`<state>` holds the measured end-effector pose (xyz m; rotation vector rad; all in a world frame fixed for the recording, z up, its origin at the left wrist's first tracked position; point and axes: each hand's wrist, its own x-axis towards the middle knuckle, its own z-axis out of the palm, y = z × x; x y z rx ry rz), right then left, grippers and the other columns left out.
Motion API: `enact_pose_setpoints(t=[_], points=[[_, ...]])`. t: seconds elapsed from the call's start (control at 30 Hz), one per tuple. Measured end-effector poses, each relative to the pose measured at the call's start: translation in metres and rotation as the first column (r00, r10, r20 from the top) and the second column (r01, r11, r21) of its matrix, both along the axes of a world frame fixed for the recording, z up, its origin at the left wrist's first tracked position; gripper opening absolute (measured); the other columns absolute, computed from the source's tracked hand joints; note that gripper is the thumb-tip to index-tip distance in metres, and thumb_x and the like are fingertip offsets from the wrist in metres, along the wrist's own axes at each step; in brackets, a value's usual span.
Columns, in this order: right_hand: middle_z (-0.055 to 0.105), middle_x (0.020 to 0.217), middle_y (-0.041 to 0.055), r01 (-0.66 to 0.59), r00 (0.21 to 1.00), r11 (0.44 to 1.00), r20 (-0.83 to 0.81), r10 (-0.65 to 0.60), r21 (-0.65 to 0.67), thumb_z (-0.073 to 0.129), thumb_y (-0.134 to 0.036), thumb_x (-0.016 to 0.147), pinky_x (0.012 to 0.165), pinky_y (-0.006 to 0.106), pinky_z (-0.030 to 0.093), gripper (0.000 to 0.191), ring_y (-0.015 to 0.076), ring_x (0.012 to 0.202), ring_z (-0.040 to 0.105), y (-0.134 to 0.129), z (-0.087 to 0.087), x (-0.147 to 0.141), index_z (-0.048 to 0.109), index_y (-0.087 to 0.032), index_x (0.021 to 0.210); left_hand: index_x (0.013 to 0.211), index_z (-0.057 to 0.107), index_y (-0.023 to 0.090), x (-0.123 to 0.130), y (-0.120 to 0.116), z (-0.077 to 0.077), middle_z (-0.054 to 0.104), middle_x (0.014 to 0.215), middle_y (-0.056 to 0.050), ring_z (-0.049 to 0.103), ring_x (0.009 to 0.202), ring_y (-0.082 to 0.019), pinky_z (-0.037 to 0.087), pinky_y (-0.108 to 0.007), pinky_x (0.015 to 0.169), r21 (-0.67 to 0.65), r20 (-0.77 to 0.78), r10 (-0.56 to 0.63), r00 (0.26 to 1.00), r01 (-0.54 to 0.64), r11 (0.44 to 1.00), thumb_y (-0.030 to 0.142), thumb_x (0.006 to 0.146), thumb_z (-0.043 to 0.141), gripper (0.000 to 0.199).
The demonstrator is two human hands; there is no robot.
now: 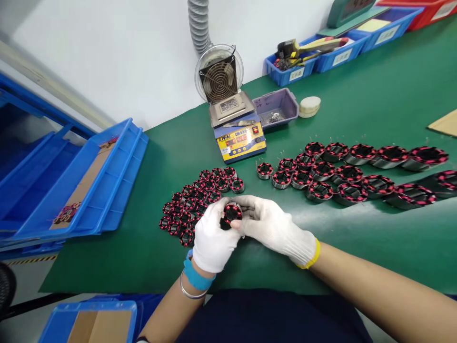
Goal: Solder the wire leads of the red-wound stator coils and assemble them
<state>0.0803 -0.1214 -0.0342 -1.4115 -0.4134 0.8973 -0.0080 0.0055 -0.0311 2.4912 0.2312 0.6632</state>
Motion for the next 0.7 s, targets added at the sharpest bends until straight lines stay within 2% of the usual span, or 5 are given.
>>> enact_pose_setpoints(t=[0.2, 0.33, 0.5, 0.57, 0.7], points=[[0.072, 0.102, 0.0143, 0.045, 0.954, 0.997, 0.293, -0.059, 0.054, 0.045, -0.070, 0.091, 0.091, 0.033, 0.059, 0.071, 0.0218, 0.095, 0.070, -0.007, 0.000, 0.004, 0.073, -0.009, 0.116, 0.122, 0.061, 0.017, 0.001, -0.006, 0.001, 0.074, 0.112, -0.012, 0.074, 0.100, -0.027, 0.064, -0.040, 0.087, 0.020, 0.088, 0.002, 0.996, -0.004, 1.000, 0.023, 0.081, 0.068, 0.042], [0.072, 0.104, 0.0147, 0.045, 0.956, 0.999, 0.290, -0.046, 0.010, 0.060, -0.061, 0.083, 0.077, 0.029, 0.061, 0.064, 0.0212, 0.087, 0.071, -0.005, 0.000, 0.001, 0.071, -0.009, 0.119, 0.126, 0.058, 0.016, 0.003, -0.004, -0.002, 0.072, 0.120, -0.014, 0.071, 0.112, -0.026, 0.062, -0.039, 0.095, 0.019, 0.176, -0.069, 0.982, 0.067, 0.998, 0.018, 0.079, 0.062, 0.047], [0.072, 0.110, 0.0130, 0.212, 0.912, 0.976, 0.366, -0.183, -0.041, 0.065, -0.042, 0.078, 0.082, 0.030, 0.061, 0.053, 0.0211, 0.093, 0.072, -0.002, 0.003, -0.010, 0.069, -0.013, 0.122, 0.131, 0.057, 0.019, 0.000, -0.003, -0.001, 0.071, 0.126, -0.012, 0.069, 0.116, -0.025, 0.059, -0.040, 0.100, -0.014, 0.187, -0.073, 0.980, 0.077, 0.997, 0.019, 0.085, 0.058, 0.046], [0.072, 0.105, 0.0112, 0.291, 0.855, 0.953, 0.471, -0.216, -0.090, 0.067, -0.038, 0.076, 0.081, 0.031, 0.061, 0.048, 0.0200, 0.088, 0.071, -0.004, 0.005, -0.012, 0.069, -0.015, 0.119, 0.134, 0.055, 0.017, -0.002, -0.004, 0.001, 0.073, 0.120, -0.013, 0.072, 0.108, -0.026, 0.062, -0.038, 0.093, -0.067, 0.123, -0.064, 0.990, 0.072, 0.995, 0.021, 0.085, 0.058, 0.050], [0.071, 0.097, 0.0093, 0.358, 0.744, 0.925, 0.638, -0.199, -0.130, 0.069, -0.037, 0.074, 0.076, 0.030, 0.061, 0.044, 0.0192, 0.082, 0.070, -0.011, 0.008, -0.013, 0.070, -0.017, 0.114, 0.125, 0.063, 0.015, -0.002, -0.003, 0.008, 0.076, 0.081, -0.008, 0.071, 0.067, -0.024, 0.059, -0.034, 0.064, -0.263, -0.245, -0.023, 0.969, -0.044, 0.964, 0.024, 0.079, 0.060, 0.047]])
